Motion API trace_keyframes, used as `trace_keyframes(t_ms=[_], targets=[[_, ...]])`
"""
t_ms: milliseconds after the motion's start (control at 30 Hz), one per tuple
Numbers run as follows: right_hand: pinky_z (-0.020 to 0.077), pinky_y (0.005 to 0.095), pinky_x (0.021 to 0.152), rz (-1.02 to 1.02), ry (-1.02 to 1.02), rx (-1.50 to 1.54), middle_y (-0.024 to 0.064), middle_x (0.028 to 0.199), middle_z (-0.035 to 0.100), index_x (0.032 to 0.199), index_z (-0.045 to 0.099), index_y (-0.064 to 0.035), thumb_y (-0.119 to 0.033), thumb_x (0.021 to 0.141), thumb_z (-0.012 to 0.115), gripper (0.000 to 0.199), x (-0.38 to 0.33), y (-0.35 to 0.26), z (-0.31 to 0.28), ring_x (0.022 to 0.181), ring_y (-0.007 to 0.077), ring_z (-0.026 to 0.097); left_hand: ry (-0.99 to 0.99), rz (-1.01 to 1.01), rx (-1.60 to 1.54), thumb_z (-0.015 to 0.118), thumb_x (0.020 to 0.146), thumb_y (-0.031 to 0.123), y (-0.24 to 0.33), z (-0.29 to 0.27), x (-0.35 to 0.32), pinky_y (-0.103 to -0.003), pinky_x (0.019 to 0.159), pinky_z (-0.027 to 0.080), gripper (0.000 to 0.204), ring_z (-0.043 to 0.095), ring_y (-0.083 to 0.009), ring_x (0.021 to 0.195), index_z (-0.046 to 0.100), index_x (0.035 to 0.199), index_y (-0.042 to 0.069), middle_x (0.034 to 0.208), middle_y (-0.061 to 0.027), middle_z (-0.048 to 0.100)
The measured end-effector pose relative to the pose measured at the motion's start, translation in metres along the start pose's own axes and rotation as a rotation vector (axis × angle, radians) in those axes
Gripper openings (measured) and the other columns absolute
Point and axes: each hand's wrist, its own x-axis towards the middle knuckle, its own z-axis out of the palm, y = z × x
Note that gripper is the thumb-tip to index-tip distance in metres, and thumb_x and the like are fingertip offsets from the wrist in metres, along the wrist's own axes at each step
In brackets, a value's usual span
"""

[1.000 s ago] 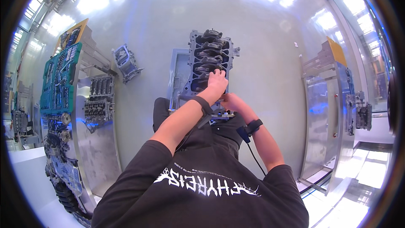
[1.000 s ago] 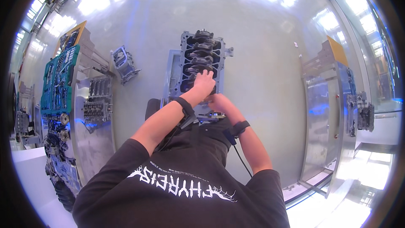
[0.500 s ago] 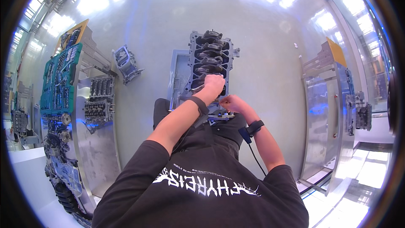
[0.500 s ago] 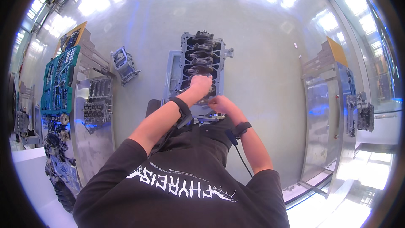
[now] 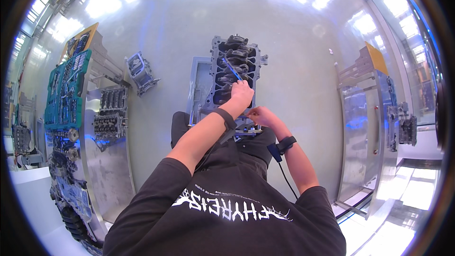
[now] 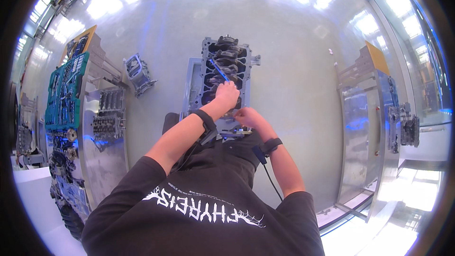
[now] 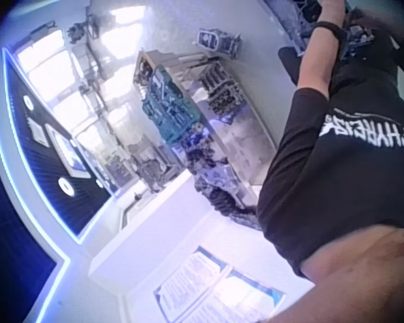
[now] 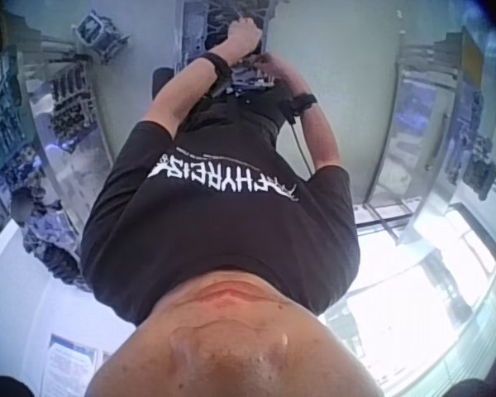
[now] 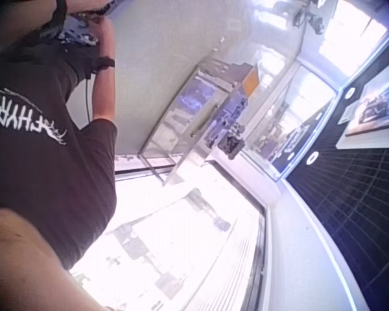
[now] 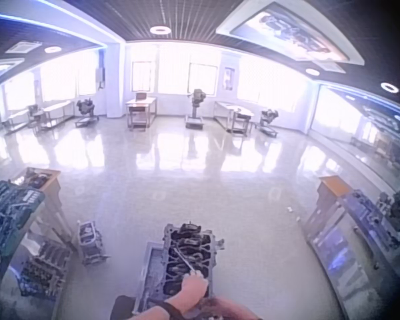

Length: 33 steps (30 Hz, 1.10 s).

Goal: The recorder uses various wrenches and hand tools to remove components from an internal combustion engine block mounted on a stand.

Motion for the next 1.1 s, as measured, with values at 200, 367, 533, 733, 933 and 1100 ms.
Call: trace_keyframes(t_ms=[200, 367, 533, 733, 933, 1100], targets=[[0.0491, 0.031, 0.061, -0.002, 0.022, 0.017, 0.0089, 0.067, 0.064, 0.099, 0.067, -0.0001, -0.016, 0.085, 0.055, 0.025, 0.002, 0.007, 0.002, 0.059, 0.0157, 0.061, -0.03, 0.049, 0.011, 0.062, 0.08, 0.023, -0.001, -0.01, -0.003, -0.04, 0.091, 0.044, 0.032, 0.039, -0.0303, 0.129, 0.068, 0.108, 0.009, 0.125, -0.0154, 0.053], [0.0488, 0.0308, 0.061, -0.002, 0.05, 0.101, 0.0076, 0.066, 0.063, 0.097, 0.067, 0.0011, -0.013, 0.084, 0.053, 0.024, 0.005, -0.001, -0.005, 0.059, 0.0133, 0.059, -0.042, 0.105, -0.02, 0.064, 0.079, 0.024, -0.009, -0.008, -0.003, -0.045, 0.098, 0.04, 0.034, 0.029, -0.0317, 0.137, 0.067, 0.11, 0.009, 0.139, -0.013, 0.044], [0.0494, 0.0336, 0.062, -0.034, 0.185, 0.072, 0.0113, 0.07, 0.064, 0.109, 0.062, 0.0014, -0.01, 0.081, 0.053, 0.031, 0.011, 0.006, -0.009, 0.061, 0.0192, 0.062, -0.005, 0.128, 0.038, 0.064, 0.079, 0.022, 0.004, -0.001, 0.002, -0.045, 0.094, 0.041, 0.03, 0.031, -0.0321, 0.136, 0.07, 0.106, 0.011, 0.142, -0.0103, 0.041], [0.05, 0.0403, 0.067, 0.028, 0.439, -0.057, 0.0187, 0.075, 0.066, 0.138, 0.036, -0.0018, -0.009, 0.076, 0.054, 0.065, 0.028, 0.023, -0.013, 0.069, 0.0307, 0.065, 0.016, 0.156, 0.054, 0.064, 0.079, 0.022, 0.001, 0.002, 0.006, -0.043, 0.089, 0.042, 0.026, 0.035, -0.0318, 0.132, 0.071, 0.101, 0.012, 0.143, -0.0079, 0.041], [0.0491, 0.0488, 0.079, 0.217, 0.493, -0.255, 0.0262, 0.094, 0.065, 0.14, 0.032, -0.0053, -0.017, 0.074, 0.055, 0.072, 0.041, 0.023, -0.04, 0.088, 0.0416, 0.063, 0.043, 0.101, 0.011, 0.062, 0.079, 0.022, 0.0, -0.004, 0.0, -0.042, 0.087, 0.043, 0.026, 0.041, -0.0323, 0.126, 0.071, 0.101, 0.011, 0.143, -0.0087, 0.041], [0.0508, 0.0457, 0.079, 0.319, 0.411, -0.462, 0.0238, 0.096, 0.066, 0.109, 0.063, -0.0013, -0.018, 0.072, 0.056, 0.041, 0.038, 0.005, -0.053, 0.09, 0.039, 0.064, 0.069, 0.067, -0.014, 0.061, 0.08, 0.021, 0.0, 0.004, 0.0, -0.041, 0.086, 0.044, 0.025, 0.043, -0.0314, 0.121, 0.072, 0.099, 0.011, 0.136, -0.0113, 0.045]])
